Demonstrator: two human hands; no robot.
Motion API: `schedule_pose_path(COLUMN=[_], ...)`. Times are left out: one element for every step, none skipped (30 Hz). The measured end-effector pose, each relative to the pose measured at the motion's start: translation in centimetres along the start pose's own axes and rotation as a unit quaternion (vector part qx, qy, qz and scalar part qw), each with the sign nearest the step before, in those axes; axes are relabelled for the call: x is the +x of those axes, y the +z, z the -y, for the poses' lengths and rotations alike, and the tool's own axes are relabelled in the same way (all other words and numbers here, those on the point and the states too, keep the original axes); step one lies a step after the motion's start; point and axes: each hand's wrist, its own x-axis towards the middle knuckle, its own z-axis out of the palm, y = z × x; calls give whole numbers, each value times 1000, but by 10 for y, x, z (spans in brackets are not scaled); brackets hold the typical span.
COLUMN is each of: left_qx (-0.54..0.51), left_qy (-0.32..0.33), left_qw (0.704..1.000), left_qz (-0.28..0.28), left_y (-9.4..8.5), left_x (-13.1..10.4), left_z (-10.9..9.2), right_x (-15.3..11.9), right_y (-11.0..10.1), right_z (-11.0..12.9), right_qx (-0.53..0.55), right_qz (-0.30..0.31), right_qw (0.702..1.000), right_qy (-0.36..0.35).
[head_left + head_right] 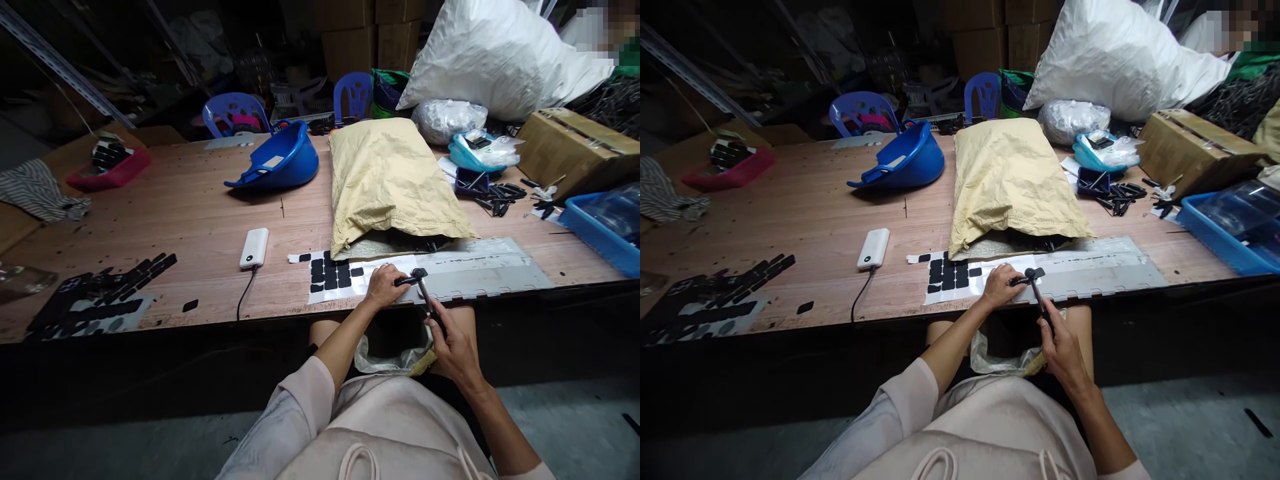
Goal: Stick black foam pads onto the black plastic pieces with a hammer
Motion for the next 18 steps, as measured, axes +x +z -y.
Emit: schedule_pose_path(left_qx=[0,-1,-3,-4,-6,-7,-9,-10,-11,-12,-14,-15,-16,-17,-17,-17,-16,-15], left_qy=[-2,-3,-2,-1,1,2,2,0,-2,-5,-7,-9,-9,-9,-8,-8,-8,-10], left_qw=[1000,1000,1000,1000,1000,1000,1000,1000,1000,1000,1000,1000,1000,1000,1000,1000,1000,1000], left_qz=[-1,-1,-2,-2,-1,0,1,3,5,8,11,15,18,20,21,21,20,20], left_y=[0,0,0,0,0,-1,-1,-1,-2,-3,-3,-4,-4,-5,-5,-5,-5,-5], left_x=[0,0,0,0,0,0,0,0,0,1,1,1,1,2,2,1,1,1], left_z=[-1,-1,-1,-2,-2,-2,-2,-2,-2,-2,-3,-3,-3,-3,-3,-3,-3,-3], right_x=[0,0,1,2,4,7,10,15,19,23,27,30,33,34,35,35,35,34], right_y=[2,3,3,2,0,-3,-8,-13,-18,-24,-28,-32,-34,-35,-34,-33,-31,-28], right_z=[1,1,1,1,0,-1,-2,-4,-7,-9,-12,-14,-16,-17,-17,-16,-14,-12], right_qx=[-1,-2,-4,-8,-16,-29,-46,-68,-93,-119,-145,-169,-191,-211,-227,-239,-249,-258], right_qz=[14,24,25,17,-2,-26,-50,-69,-82,-89,-88,-84,-77,-69,-61,-55,-51,-48], right_qw=[1000,1000,1000,1000,1000,999,997,994,990,986,981,977,971,966,961,957,954,951], right_qy=[2,6,12,18,26,36,46,56,66,78,90,103,118,132,145,154,159,162])
